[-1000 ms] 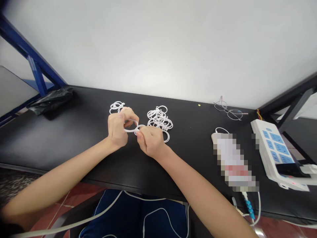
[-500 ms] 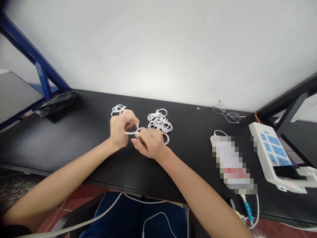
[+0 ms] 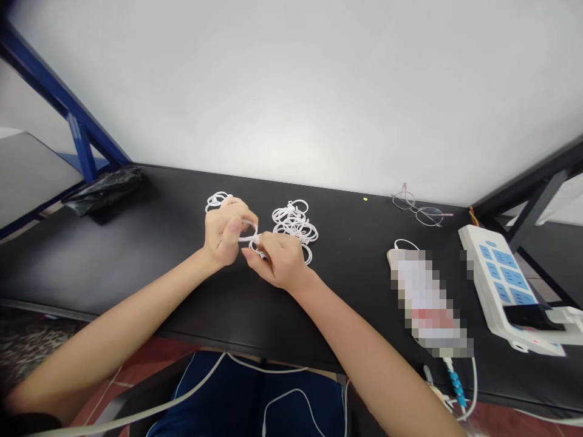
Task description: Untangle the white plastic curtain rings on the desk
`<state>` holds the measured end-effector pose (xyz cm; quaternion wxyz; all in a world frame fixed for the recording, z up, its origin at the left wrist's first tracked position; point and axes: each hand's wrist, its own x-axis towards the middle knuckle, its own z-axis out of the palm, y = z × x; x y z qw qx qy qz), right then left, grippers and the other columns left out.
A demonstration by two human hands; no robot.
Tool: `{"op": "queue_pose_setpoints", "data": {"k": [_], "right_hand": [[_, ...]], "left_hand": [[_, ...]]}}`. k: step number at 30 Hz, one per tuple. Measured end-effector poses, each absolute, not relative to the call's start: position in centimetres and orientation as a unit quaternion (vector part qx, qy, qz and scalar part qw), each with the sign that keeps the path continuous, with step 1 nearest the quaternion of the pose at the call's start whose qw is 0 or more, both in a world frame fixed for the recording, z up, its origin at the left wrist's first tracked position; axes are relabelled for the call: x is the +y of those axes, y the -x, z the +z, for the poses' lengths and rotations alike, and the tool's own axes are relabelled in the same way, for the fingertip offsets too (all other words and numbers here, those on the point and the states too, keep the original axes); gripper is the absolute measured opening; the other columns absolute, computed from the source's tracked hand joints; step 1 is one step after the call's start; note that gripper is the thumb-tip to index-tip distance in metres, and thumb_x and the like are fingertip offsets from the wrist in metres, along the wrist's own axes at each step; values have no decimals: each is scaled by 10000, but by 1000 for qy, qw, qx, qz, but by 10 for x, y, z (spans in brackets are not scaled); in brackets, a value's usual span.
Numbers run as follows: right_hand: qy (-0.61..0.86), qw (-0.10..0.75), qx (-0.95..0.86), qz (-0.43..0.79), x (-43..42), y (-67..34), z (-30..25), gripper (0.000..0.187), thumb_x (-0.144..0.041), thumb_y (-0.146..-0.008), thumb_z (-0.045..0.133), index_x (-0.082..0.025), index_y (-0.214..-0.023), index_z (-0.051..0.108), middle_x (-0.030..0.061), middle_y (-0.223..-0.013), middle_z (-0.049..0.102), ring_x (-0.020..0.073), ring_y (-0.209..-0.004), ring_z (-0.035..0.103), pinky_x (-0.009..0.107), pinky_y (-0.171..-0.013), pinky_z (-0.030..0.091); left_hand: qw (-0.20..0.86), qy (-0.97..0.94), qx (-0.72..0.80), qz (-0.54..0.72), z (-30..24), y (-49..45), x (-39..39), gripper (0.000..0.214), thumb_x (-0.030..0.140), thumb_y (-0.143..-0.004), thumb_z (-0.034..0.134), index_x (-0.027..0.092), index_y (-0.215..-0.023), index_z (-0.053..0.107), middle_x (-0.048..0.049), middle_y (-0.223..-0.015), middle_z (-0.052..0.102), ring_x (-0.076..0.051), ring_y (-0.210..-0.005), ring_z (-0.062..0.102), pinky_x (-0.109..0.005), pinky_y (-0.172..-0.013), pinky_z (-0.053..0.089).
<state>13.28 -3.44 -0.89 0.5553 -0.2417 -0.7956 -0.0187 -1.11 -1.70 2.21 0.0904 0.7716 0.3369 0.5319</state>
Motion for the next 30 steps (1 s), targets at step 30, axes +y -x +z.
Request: {"op": "queue_pose_setpoints", "data": {"k": [30], "right_hand": [[416, 290, -860, 55, -23, -135, -15, 197, -276, -796, 713, -190, -937, 605, 67, -936, 701, 258, -923, 634, 454, -986, 397]], "left_hand": [[-18, -798, 571, 194, -18, 46, 39, 307, 398, -894, 566, 141, -921, 732, -106, -972, 642, -274, -963, 599, -397, -867, 422]]}}
